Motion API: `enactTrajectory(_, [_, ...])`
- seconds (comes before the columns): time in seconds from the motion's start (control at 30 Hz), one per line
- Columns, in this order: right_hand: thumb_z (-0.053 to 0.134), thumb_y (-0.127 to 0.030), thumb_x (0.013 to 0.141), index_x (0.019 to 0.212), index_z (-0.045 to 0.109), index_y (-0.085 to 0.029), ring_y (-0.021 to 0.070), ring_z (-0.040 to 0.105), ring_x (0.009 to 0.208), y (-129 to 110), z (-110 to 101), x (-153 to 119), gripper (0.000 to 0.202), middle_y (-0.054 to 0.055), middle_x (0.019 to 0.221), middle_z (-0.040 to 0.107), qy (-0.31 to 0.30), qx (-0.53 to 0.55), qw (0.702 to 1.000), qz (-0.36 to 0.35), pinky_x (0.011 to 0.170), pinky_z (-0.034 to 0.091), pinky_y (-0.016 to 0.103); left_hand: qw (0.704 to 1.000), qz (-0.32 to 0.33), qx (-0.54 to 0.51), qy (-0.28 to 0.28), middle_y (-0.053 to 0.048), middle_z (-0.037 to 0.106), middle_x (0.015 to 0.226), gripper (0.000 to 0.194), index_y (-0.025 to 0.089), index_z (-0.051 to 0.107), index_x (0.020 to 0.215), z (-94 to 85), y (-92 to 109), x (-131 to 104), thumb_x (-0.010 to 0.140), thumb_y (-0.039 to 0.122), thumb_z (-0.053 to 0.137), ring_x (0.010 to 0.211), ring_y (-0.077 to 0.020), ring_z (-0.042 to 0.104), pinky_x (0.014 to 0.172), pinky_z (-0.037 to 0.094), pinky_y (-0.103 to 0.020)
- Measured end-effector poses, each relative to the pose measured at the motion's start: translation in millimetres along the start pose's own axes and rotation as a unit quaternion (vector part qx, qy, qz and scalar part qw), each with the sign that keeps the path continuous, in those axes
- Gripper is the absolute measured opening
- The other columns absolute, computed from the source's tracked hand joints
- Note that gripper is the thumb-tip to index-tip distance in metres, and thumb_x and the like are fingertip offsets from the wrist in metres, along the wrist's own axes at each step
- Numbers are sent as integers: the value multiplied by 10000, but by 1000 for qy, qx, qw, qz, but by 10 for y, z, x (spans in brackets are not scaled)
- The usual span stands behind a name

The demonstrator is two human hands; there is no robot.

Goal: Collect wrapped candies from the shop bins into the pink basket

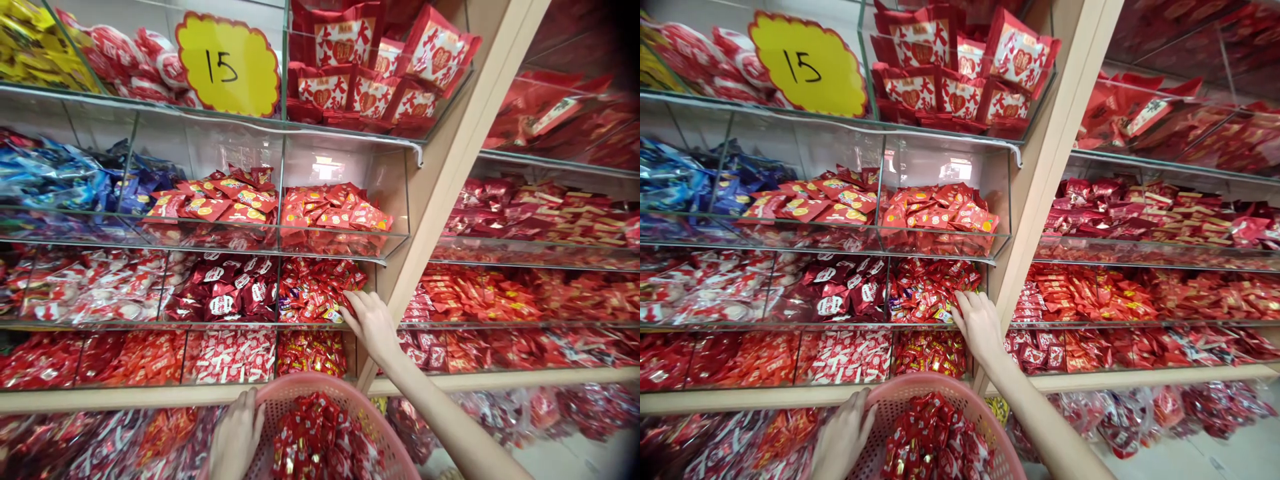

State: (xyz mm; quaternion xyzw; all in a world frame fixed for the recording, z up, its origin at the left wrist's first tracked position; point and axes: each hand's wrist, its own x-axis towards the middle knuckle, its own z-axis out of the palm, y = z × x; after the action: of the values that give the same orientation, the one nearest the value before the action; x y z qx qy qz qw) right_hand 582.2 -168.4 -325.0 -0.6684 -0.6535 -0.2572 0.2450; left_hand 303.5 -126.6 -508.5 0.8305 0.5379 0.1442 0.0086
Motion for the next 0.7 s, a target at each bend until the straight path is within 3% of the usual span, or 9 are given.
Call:
enactTrajectory(0.43, [424,-287,890,1203,475,-173,207,503,1035,-95,201,-82,337,97,1146,569,105,98,989,21,883,417,363,1000,7,20,-3,-102,642,1050,397,145,536,1130,-2,7,5,890,311,266,919,-186,616,753,482,-283])
enactTrajectory(0.7, [502,-196,849,1202,468,-195,192,522,1042,-77,268,-64,355,99,1122,575,189,151,970,-33,897,432,360,1000,3,22,-6,-98,640,1055,397,145,535,1133,-12,13,-1,893,301,260,894,-183,623,735,488,-289])
